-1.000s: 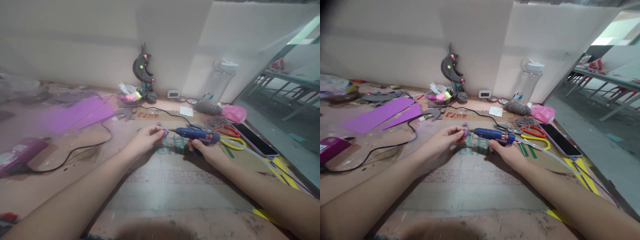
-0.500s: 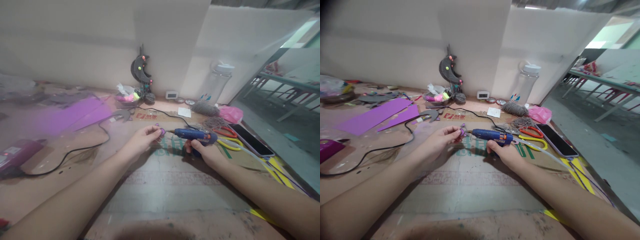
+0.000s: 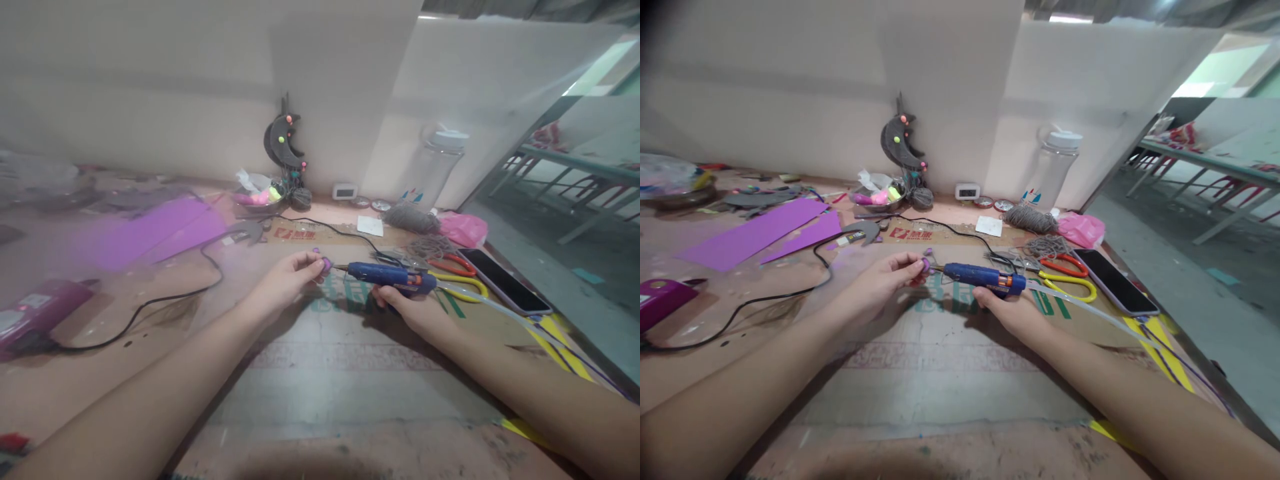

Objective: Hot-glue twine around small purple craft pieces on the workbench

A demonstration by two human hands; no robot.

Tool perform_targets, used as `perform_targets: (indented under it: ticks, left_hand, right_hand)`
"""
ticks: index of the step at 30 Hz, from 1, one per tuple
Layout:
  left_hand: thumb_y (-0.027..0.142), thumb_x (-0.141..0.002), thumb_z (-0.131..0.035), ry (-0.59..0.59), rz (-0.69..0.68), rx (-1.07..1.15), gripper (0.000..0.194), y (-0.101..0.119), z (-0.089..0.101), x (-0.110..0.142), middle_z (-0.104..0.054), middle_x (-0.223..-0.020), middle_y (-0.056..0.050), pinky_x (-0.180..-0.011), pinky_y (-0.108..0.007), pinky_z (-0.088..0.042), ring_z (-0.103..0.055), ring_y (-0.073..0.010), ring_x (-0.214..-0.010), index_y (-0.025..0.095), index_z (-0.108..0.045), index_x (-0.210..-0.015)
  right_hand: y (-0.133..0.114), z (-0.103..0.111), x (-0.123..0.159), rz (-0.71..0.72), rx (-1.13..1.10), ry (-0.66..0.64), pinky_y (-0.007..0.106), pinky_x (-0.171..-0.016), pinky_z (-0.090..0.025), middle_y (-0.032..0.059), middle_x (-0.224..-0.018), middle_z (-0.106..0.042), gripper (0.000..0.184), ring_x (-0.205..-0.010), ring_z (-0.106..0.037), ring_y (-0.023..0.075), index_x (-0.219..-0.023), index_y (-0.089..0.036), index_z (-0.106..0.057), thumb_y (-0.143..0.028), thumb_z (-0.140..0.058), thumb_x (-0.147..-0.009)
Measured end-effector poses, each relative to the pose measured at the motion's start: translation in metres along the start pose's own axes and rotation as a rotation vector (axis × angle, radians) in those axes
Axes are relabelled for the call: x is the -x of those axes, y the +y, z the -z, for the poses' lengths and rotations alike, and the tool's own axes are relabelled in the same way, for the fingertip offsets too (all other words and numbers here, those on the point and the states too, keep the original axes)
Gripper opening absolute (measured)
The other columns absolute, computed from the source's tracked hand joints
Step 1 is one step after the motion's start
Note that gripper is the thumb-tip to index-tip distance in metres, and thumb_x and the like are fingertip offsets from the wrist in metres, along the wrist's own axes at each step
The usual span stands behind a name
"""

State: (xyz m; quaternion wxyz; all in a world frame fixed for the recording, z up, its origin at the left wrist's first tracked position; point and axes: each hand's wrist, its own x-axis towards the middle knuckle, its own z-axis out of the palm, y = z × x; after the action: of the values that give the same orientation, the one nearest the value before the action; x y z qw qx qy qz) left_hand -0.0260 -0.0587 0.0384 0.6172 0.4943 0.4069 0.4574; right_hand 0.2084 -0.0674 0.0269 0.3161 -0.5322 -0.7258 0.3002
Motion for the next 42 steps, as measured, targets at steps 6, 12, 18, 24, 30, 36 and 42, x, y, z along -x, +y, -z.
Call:
perform_targets:
  ticks: [6,12,18,24,30,36,42]
  left_hand:
    - [0.03,-0.077,-0.067,0.01,-0.016,-0.002,0.018,-0.0008,0.001,-0.0014,-0.055,-0.069,0.0,-0.062,-0.024,-0.041,-0.049,-0.0113,-0.063,0.015,-0.059,-0.072]
    - [0.03,-0.077,-0.068,0.007,-0.022,0.005,0.018,-0.0016,0.001,-0.0015,-0.055,-0.068,0.0,-0.062,-0.025,-0.042,-0.05,-0.0114,-0.063,0.015,-0.059,-0.072]
    - [0.032,-0.076,-0.069,0.004,-0.035,-0.014,0.02,-0.0038,0.0024,-0.0034,-0.055,-0.069,0.0,-0.062,-0.024,-0.04,-0.049,-0.0111,-0.063,0.015,-0.059,-0.073]
    - [0.031,-0.076,-0.068,0.01,-0.043,-0.037,0.019,-0.002,0.0014,-0.0027,-0.054,-0.067,0.0,-0.063,-0.024,-0.038,-0.048,-0.0116,-0.064,0.015,-0.059,-0.07]
    - [0.029,-0.077,-0.068,-0.007,-0.046,-0.039,0.019,-0.003,0.002,-0.0037,-0.054,-0.067,0.001,-0.063,-0.025,-0.038,-0.048,-0.0109,-0.062,0.015,-0.058,-0.069]
    - [0.026,-0.078,-0.066,0.007,-0.016,-0.03,0.014,-0.0014,0.0014,-0.003,-0.055,-0.068,0.0,-0.063,-0.025,-0.038,-0.049,-0.0112,-0.063,0.015,-0.059,-0.071]
    - [0.028,-0.077,-0.068,0.015,-0.023,-0.03,0.016,-0.0004,0.0016,-0.0017,-0.056,-0.069,0.0,-0.064,-0.025,-0.038,-0.05,-0.0113,-0.063,0.015,-0.06,-0.073]
  right_hand:
    - [-0.0031,0.0,0.0012,-0.032,0.074,0.072,0.031,-0.062,-0.048,0.001,-0.061,-0.06,0.038,-0.062,-0.057,0.0183,-0.055,-0.021,-0.052,-0.051,-0.05,-0.078]
    - [-0.0029,0.0001,0.0012,-0.094,0.156,0.087,0.034,-0.063,-0.049,0.0008,-0.055,-0.055,0.041,-0.058,-0.056,0.0195,-0.052,-0.023,-0.052,-0.057,-0.049,-0.074]
    - [-0.0055,0.0005,0.0006,-0.078,0.164,0.107,0.034,-0.06,-0.049,0.0026,-0.056,-0.056,0.04,-0.056,-0.057,0.0204,-0.052,-0.023,-0.053,-0.057,-0.05,-0.073]
    - [-0.0046,0.0008,0.0015,-0.028,0.16,0.161,0.029,-0.053,-0.048,0.0005,-0.051,-0.056,0.036,-0.053,-0.056,0.0185,-0.051,-0.024,-0.054,-0.051,-0.055,-0.073]
    - [-0.0063,0.0013,0.0009,-0.041,0.152,0.132,0.031,-0.056,-0.05,0.0016,-0.051,-0.055,0.036,-0.061,-0.061,0.0215,-0.05,-0.024,-0.054,-0.051,-0.054,-0.075]
    - [-0.0086,0.0002,0.0012,-0.113,0.164,0.151,0.035,-0.058,-0.05,0.0026,-0.054,-0.056,0.037,-0.058,-0.059,0.0224,-0.052,-0.024,-0.053,-0.056,-0.051,-0.071]
    - [-0.0087,0.0007,0.0012,-0.1,0.172,0.154,0.035,-0.061,-0.051,0.0032,-0.055,-0.057,0.038,-0.062,-0.061,0.0238,-0.052,-0.024,-0.053,-0.056,-0.051,-0.072]
